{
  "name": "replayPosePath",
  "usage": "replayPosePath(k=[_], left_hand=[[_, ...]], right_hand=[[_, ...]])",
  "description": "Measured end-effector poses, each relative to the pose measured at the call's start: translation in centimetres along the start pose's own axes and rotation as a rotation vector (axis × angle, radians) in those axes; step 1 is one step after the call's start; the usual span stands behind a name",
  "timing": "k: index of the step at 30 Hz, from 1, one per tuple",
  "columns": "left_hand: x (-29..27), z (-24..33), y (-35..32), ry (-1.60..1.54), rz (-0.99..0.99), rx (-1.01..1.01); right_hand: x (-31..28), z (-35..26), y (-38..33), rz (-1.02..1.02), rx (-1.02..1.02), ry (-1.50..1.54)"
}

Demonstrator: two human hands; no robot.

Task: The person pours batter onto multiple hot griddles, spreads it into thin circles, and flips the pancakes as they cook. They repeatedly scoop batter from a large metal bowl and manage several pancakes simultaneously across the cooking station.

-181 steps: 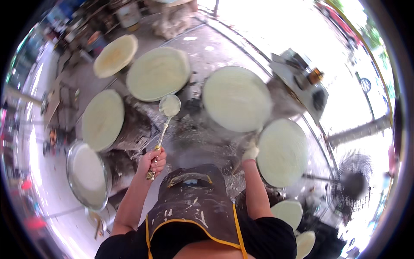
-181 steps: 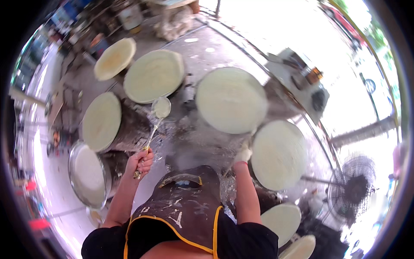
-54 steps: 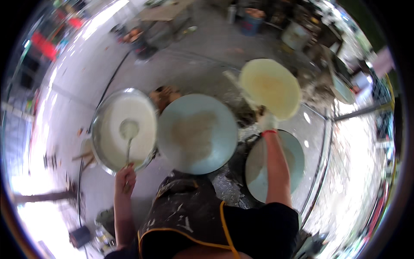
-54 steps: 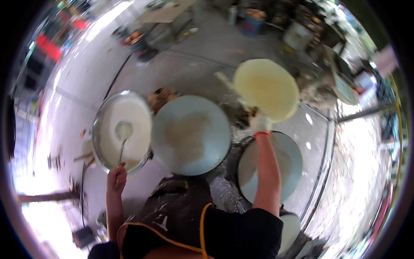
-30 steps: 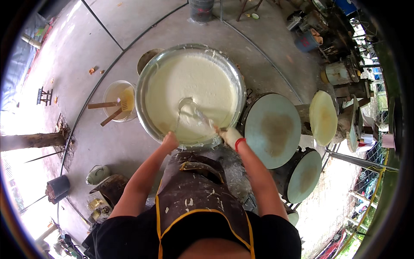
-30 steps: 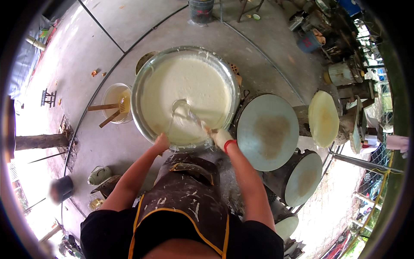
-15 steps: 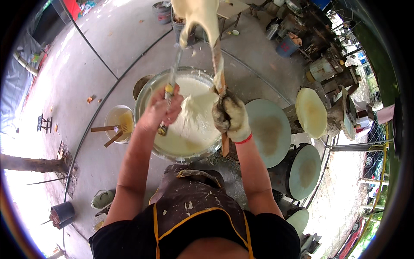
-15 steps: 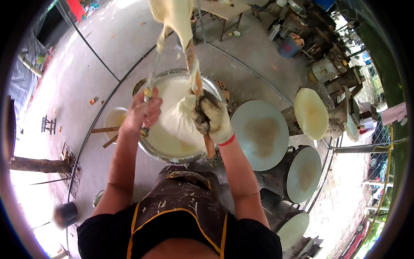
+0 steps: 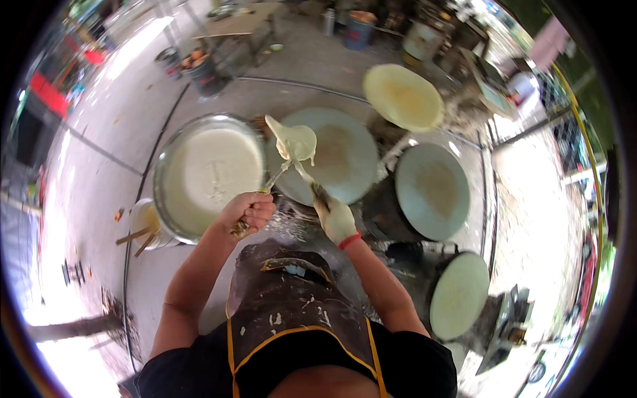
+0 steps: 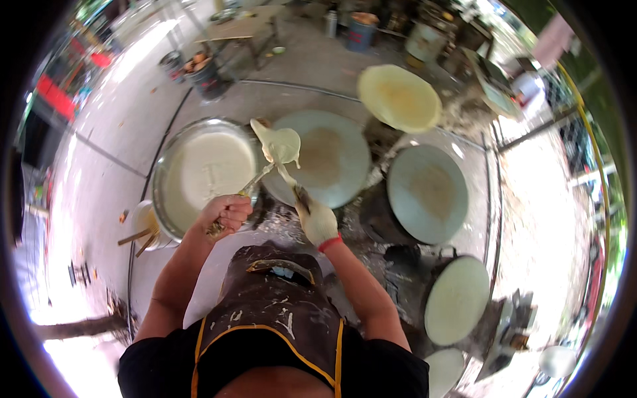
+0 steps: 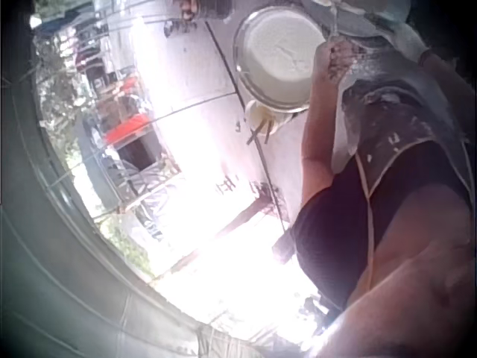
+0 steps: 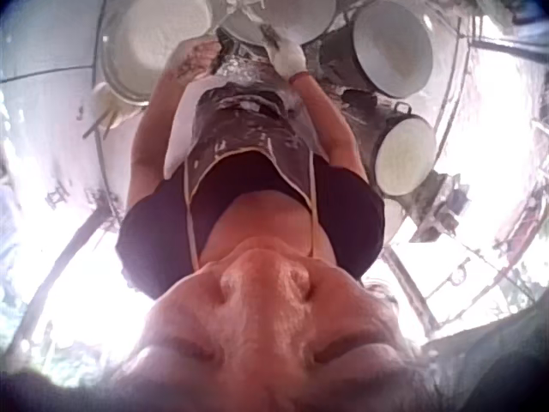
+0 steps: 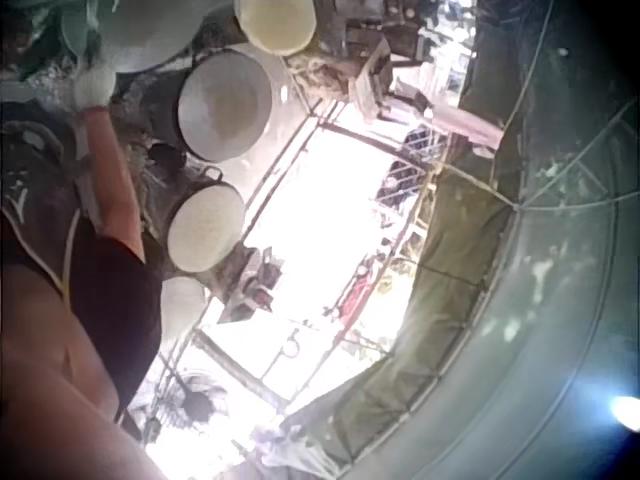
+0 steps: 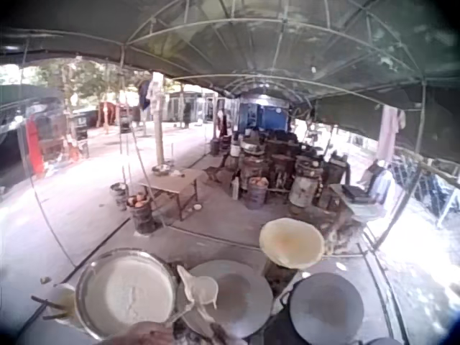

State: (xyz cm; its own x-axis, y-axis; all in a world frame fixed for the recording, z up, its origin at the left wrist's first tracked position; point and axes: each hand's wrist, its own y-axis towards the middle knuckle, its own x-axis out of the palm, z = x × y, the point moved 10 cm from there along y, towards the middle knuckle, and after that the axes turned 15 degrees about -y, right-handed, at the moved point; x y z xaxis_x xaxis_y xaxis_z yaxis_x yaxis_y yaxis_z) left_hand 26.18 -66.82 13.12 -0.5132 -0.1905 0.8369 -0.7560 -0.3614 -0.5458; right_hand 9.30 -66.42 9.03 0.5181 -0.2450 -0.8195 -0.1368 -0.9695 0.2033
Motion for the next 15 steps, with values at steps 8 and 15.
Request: replayPosePath(k=[8, 15], left_hand=[[11.2, -16.1, 13.4, 0.043, -0.055, -0.327], [21.4, -22.1, 23.7, 0.916, -0.282, -0.062]], right_hand=[[-11.9, 24.6, -26.2, -0.203, 0.483, 0.124], [-13.9, 32.9, -27.4, 0.318, 0.9, 0.534]])
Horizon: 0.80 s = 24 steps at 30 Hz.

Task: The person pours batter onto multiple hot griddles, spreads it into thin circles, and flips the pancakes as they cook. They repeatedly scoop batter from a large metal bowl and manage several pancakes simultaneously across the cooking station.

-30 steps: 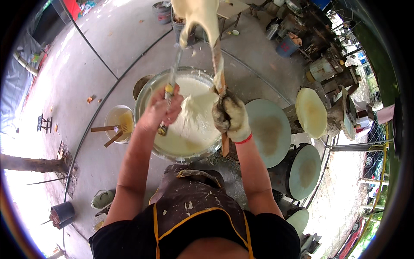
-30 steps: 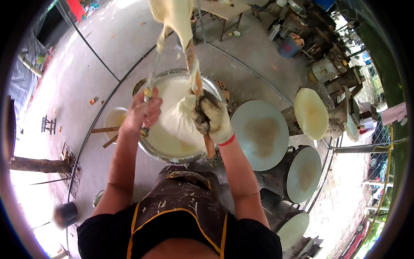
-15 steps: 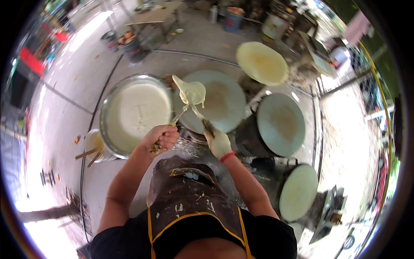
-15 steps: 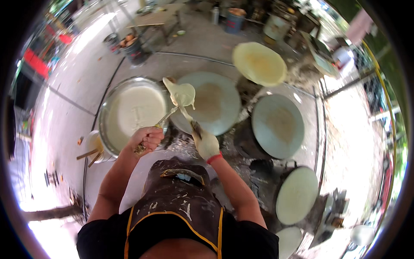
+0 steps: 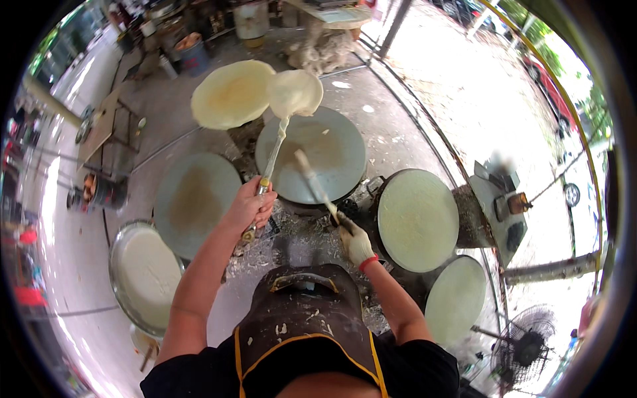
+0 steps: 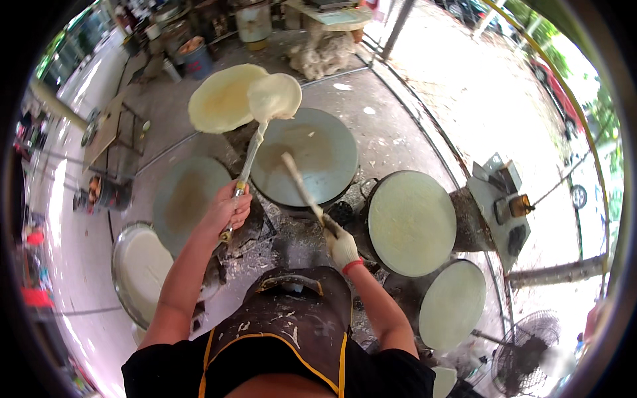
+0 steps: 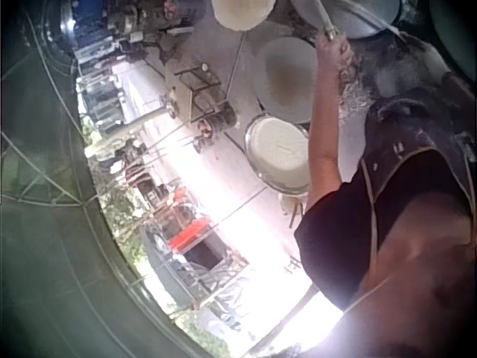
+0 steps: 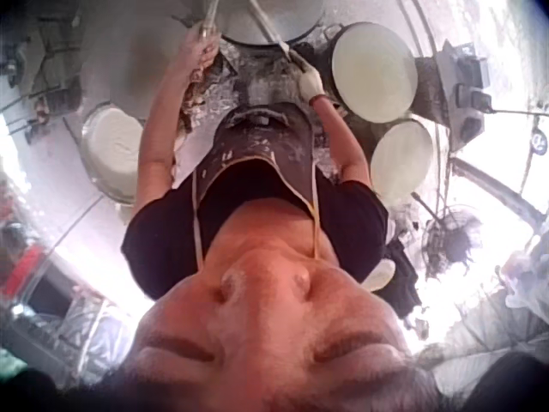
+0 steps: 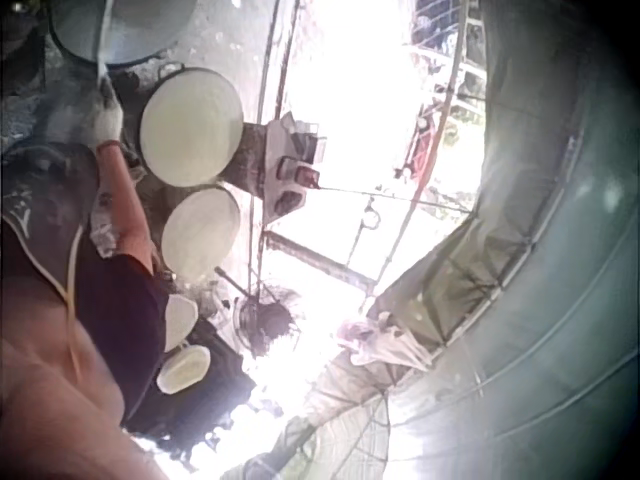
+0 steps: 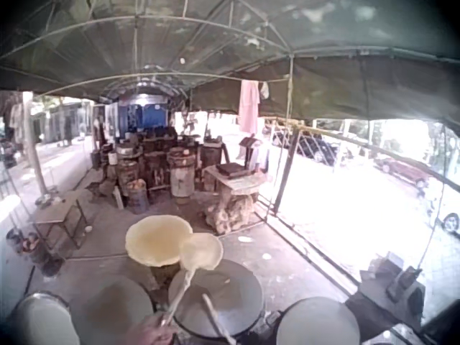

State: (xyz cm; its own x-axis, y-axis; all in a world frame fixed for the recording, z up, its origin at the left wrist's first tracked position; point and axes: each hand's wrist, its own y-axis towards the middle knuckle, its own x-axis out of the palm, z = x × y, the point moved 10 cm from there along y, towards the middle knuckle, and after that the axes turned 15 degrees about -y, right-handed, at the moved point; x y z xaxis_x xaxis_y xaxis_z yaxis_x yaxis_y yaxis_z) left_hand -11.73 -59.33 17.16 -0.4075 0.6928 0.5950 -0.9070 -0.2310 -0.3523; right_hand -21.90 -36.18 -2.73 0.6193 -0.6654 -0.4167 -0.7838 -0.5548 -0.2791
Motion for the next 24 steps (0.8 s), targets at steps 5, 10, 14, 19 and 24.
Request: replayPosePath(k=[5, 10, 14, 19, 24], left_hand=[[-0.9, -4.3, 11.8, 0.162, -0.092, 0.03], [-3.6, -10.5, 20.1, 0.375, -0.068, -0.086], [-8.6, -11.9, 25.5, 1.045, -0.037, 0.309], [-10.9, -8.9, 28.6, 1.248, 0.07, 0.377], [-12.0, -5.0, 29.3, 1.476, 0.009, 0.228]], right_hand=[[-1.4, 1.4, 5.2, 0.277, 0.362, 0.729], [-0.8, 2.4, 7.4, 0.547, 0.311, 0.682], [-0.4, 5.8, 7.8, 0.644, 0.325, -0.12], [2.9, -1.4, 13.1, 0.33, 0.428, 0.505], [2.2, 3.7, 10.8, 0.753, 0.377, 0.526]])
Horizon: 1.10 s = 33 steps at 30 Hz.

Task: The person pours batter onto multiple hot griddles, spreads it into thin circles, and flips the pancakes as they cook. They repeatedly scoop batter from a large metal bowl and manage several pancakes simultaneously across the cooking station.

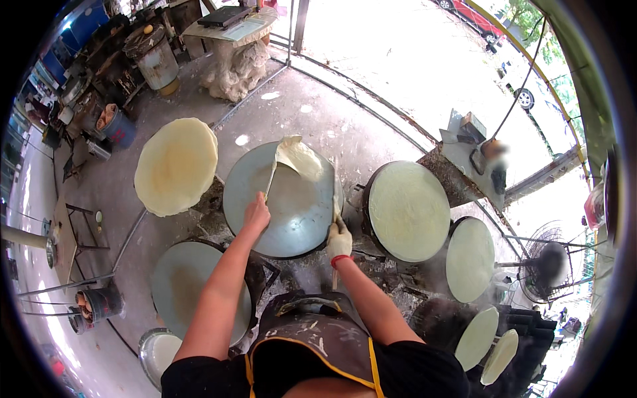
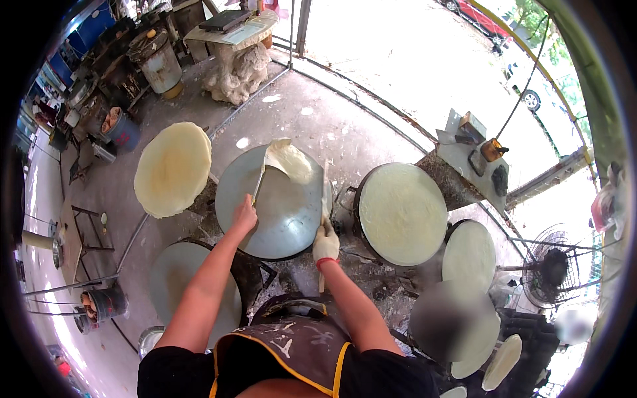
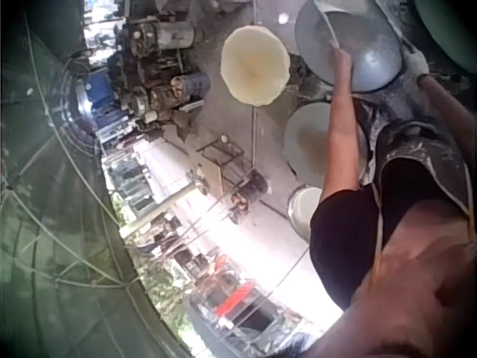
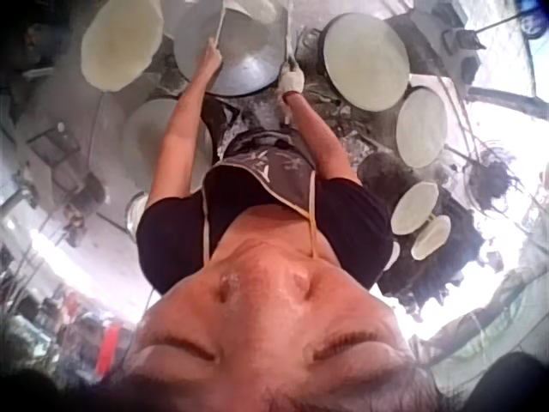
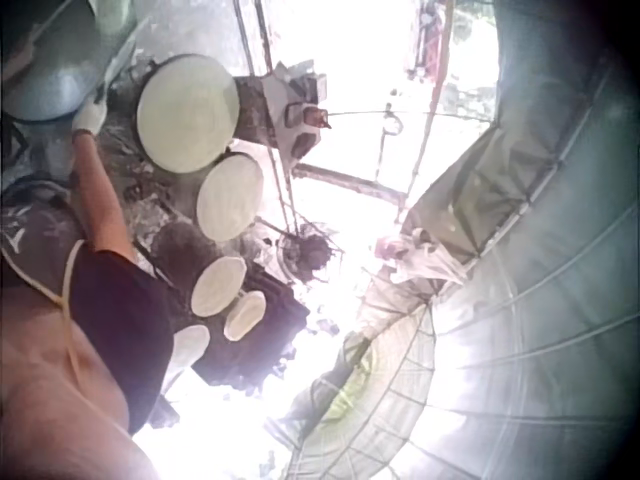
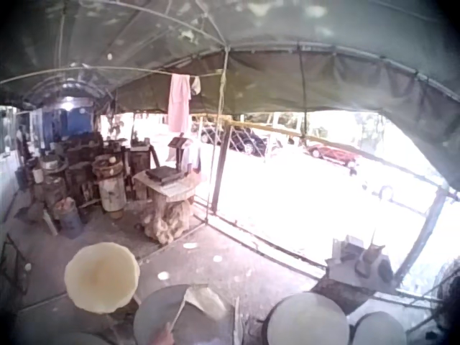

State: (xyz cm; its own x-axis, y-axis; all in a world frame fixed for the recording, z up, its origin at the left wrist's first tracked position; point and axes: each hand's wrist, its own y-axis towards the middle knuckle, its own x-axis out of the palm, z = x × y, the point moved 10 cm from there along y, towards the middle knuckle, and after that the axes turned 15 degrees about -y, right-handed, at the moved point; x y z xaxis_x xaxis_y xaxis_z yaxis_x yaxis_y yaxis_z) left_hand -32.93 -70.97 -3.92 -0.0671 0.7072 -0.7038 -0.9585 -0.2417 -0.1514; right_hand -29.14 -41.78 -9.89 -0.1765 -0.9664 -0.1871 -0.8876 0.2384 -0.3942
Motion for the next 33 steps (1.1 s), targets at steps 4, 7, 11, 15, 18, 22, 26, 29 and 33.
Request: replayPosePath(k=[4, 7, 11, 15, 18, 22, 26, 29, 33], left_hand=[[-1.4, -1.3, 0.2, 0.004, 0.021, 0.011], [-3.9, -1.4, -0.4, 0.056, 0.078, 0.059], [-5.5, -4.7, -1.3, 0.104, 0.095, -0.019], [-8.0, -4.2, -3.5, 0.161, 0.129, -0.03], [-9.9, -4.5, -5.1, 0.226, 0.171, -0.037], [-11.3, -5.5, -7.7, 0.268, 0.224, 0.007], [-13.1, -8.7, -10.4, 0.263, 0.331, -0.027], [-13.4, -7.7, -11.9, 0.252, 0.286, -0.011], [-13.3, -6.9, -15.3, 0.231, 0.239, -0.053]], right_hand=[[6.5, -5.4, -1.1, -0.232, -0.068, -0.379], [4.3, -4.9, 0.2, -0.15, -0.083, -0.265], [5.5, -6.9, -2.5, -0.05, -0.253, -0.657], [7.8, -8.6, -2.9, -0.446, 0.132, -0.175], [4.2, -6.4, -1.3, -0.104, -0.113, -0.263], [10.0, -7.0, -1.6, -0.522, 0.031, -0.323], [5.9, -7.2, 0.0, -0.389, 0.128, -0.223], [7.1, -4.6, 4.6, -0.26, -0.231, -0.479], [11.5, -10.5, -2.1, -0.834, 0.1, -0.432]])
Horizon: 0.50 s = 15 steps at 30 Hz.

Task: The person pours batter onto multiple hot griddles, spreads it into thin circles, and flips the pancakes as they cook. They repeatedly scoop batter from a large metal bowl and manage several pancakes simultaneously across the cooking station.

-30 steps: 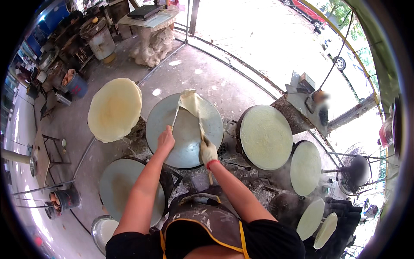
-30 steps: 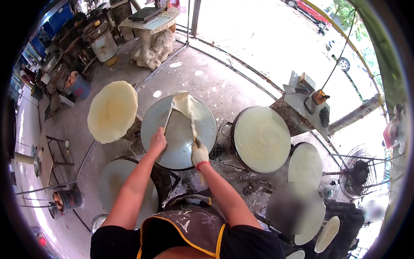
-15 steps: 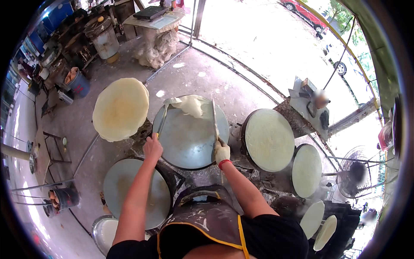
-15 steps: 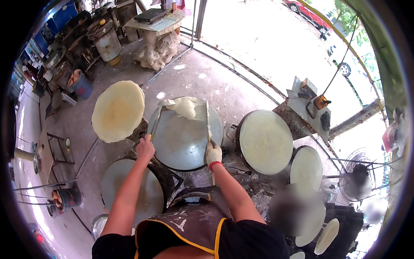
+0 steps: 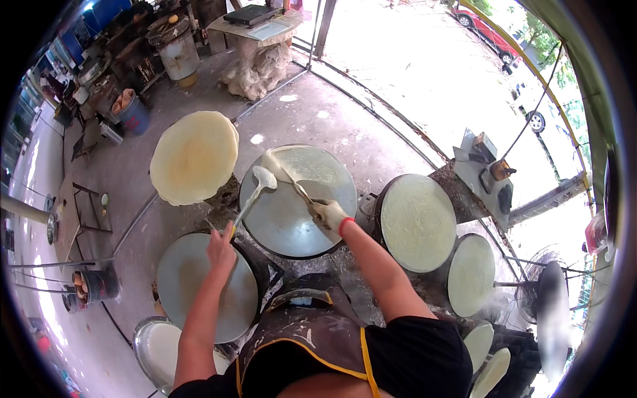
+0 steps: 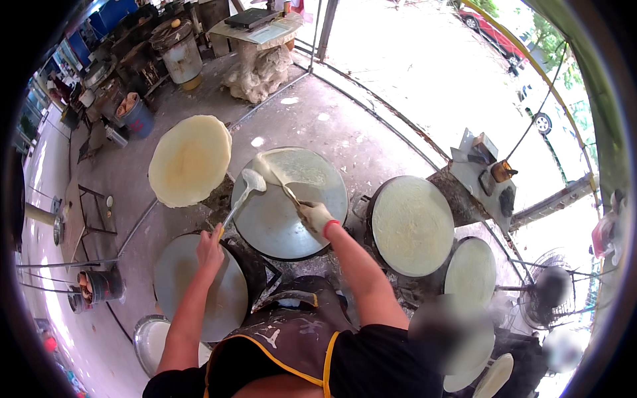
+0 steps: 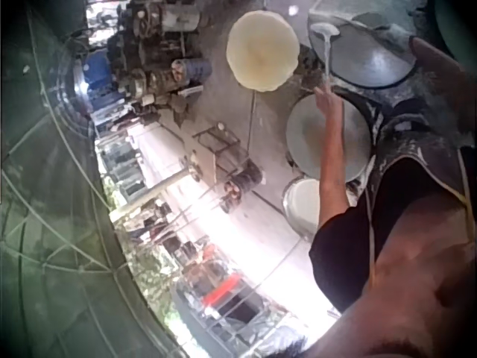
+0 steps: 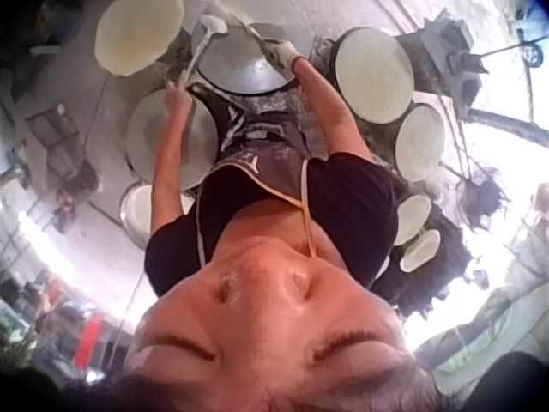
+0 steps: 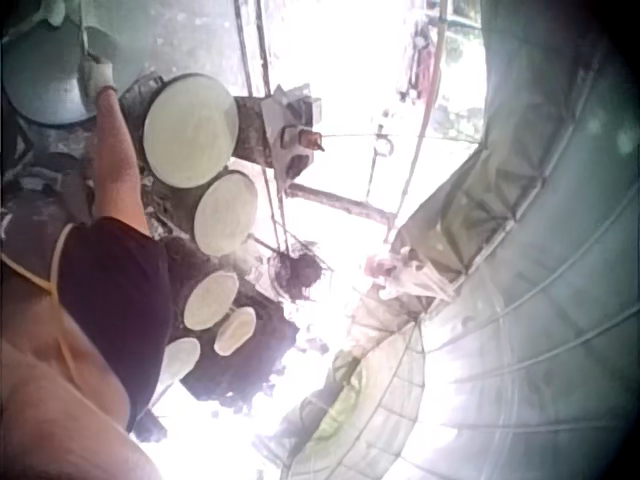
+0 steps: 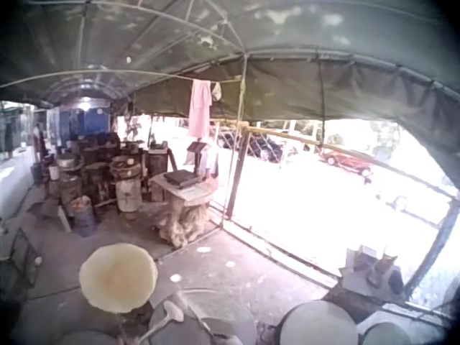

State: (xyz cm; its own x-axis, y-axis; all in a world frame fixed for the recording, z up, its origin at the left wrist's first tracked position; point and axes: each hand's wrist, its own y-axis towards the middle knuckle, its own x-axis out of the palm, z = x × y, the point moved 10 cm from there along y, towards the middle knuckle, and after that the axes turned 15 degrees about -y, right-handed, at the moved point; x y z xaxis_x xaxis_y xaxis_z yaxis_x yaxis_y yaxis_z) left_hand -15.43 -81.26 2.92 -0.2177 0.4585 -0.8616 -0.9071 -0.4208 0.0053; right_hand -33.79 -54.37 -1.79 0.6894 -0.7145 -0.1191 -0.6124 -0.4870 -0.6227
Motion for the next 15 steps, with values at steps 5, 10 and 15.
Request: replayPosePath(k=[5, 10, 15], left_hand=[[-0.9, 0.6, -2.9, -0.026, -0.03, -0.07], [-0.8, 2.0, -5.1, -0.05, 0.008, -0.142], [-1.4, 0.6, -8.8, -0.278, 0.177, -0.161]], right_hand=[[-6.6, 5.4, 1.7, 0.418, -0.066, -0.13], [-1.1, -0.9, 0.7, -0.046, -0.07, -0.259], [-7.5, 2.4, 3.8, 0.184, -0.123, -0.089]])
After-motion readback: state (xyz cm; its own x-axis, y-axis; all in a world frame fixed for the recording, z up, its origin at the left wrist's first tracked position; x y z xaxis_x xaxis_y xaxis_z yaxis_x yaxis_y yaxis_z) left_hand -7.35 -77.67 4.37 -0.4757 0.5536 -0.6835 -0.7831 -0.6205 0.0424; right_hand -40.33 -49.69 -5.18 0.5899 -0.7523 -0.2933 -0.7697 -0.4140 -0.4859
